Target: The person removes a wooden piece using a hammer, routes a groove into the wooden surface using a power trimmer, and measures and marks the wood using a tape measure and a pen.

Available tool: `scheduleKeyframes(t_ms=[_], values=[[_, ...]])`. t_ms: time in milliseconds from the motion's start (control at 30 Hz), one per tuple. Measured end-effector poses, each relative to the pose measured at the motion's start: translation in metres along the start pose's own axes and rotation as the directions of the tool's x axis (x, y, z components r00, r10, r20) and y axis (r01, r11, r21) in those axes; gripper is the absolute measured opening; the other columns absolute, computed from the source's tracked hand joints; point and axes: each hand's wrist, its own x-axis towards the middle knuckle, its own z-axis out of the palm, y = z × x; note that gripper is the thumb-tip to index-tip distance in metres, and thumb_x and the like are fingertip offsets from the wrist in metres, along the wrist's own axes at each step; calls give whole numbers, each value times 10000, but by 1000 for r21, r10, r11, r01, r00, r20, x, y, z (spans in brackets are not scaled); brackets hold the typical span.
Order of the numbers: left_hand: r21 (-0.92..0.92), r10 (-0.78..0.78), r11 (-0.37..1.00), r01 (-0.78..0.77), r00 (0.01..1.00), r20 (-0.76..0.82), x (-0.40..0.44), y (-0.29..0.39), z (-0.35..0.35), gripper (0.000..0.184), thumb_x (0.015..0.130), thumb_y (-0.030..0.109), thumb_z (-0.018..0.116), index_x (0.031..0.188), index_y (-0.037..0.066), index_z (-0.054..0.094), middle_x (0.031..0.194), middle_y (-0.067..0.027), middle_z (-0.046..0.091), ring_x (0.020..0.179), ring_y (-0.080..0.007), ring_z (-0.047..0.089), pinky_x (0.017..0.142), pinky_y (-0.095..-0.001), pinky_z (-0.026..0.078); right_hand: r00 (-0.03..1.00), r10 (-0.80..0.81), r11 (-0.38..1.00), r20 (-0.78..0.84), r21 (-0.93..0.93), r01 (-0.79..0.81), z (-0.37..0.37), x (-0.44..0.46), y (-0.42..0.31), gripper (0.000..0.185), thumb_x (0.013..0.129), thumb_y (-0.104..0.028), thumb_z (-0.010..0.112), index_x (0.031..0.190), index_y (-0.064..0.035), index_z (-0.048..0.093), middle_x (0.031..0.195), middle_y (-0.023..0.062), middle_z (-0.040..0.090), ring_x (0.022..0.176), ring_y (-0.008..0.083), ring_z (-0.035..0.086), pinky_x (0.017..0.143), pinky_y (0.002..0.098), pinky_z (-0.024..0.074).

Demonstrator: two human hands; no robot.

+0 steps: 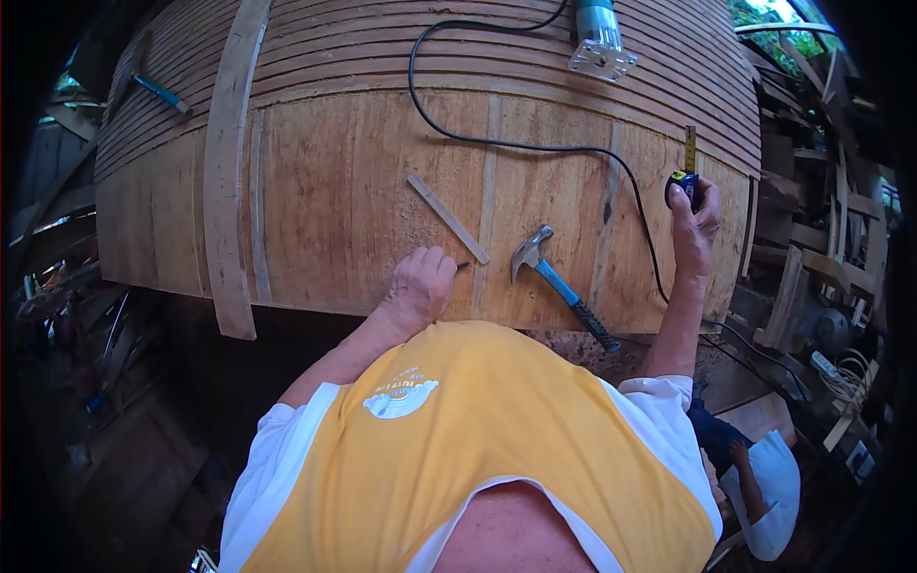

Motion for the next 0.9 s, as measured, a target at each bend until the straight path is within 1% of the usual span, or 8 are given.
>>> scheduleKeyframes(t_ms=[100, 200, 367, 433, 533, 633, 767, 900], values=[[-9, 54, 998, -54, 998, -30, 0, -7, -8, 130, 825, 50, 664, 904, 67, 562, 847, -128, 537, 839, -327, 608, 704, -438, 516, 974, -190, 933, 120, -285, 218, 7, 17, -23, 439, 834, -273, 790, 1120, 14, 620, 986, 151, 624, 895, 273, 638, 833, 383, 526], [-45, 124, 990, -134, 976, -178, 20, -14, -22, 168, 826, 34, 646, 974, 53, 567, 861, -125, 543, 847, -323, 612, 708, -432, 516, 973, -207, 852, 103, -469, 231, 10, 34, 18, 442, 824, -276, 786, 1120, 12, 627, 1041, 194, 632, 966, 355, 636, 875, 430, 519], [-62, 76, 995, -78, 997, -28, 45, -30, -20, 171, 871, 44, 607, 1025, 27, 536, 1065, -176, 524, 900, -378, 669, 739, -471, 584, 970, -212, 742, 120, -626, 239, 16, 51, 115, 502, 848, -328, 792, 1178, 7, 616, 1115, 218, 634, 1086, 403, 597, 972, 476, 479], [-69, 83, 994, -80, 996, 41, 46, -33, -18, 147, 882, 45, 602, 1006, 26, 525, 1104, -194, 509, 894, -400, 680, 736, -480, 598, 952, -299, 666, 71, -698, 262, 20, 41, 113, 557, 867, -412, 780, 1199, 2, 612, 1141, 230, 637, 1091, 424, 594, 986, 514, 467], [-69, 63, 996, -55, 992, 113, 51, -37, -20, 127, 890, 58, 605, 967, 28, 509, 1111, -209, 508, 855, -410, 690, 707, -494, 595, 972, -228, 581, 65, -792, 189, 30, 23, 83, 591, 890, -474, 748, 1206, 6, 612, 1157, 239, 635, 1103, 435, 591, 994, 538, 453], [-5, 38, 999, -38, 974, 222, 57, -40, -26, 119, 899, 66, 597, 955, 28, 499, 1075, -222, 526, 843, -414, 699, 690, -500, 592, 998, -58, 641, 40, -764, 67, 28, 37, 100, 618, 899, -518, 729, 1200, 10, 616, 1142, 243, 639, 1101, 433, 596, 987, 544, 456], [-33, 41, 999, -36, 979, 199, 51, -43, -26, 122, 907, 69, 592, 991, 34, 510, 993, -211, 556, 855, -422, 696, 691, -521, 582, 990, -80, 847, -114, -531, 7, 16, 48, 94, 597, 905, -517, 732, 1135, 23, 621, 1071, 222, 643, 1050, 395, 611, 926, 509, 473], [-56, -54, 996, 65, 983, 176, 44, -50, -21, 168, 879, 78, 644, 1018, 42, 558, 942, -192, 595, 823, -404, 690, 680, -488, 572, 968, -248, 904, -24, -365, 222, 35, 45, -27, 539, 907, -439, 756, 1148, 24, 621, 1053, 190, 624, 989, 357, 609, 891, 464, 483]])
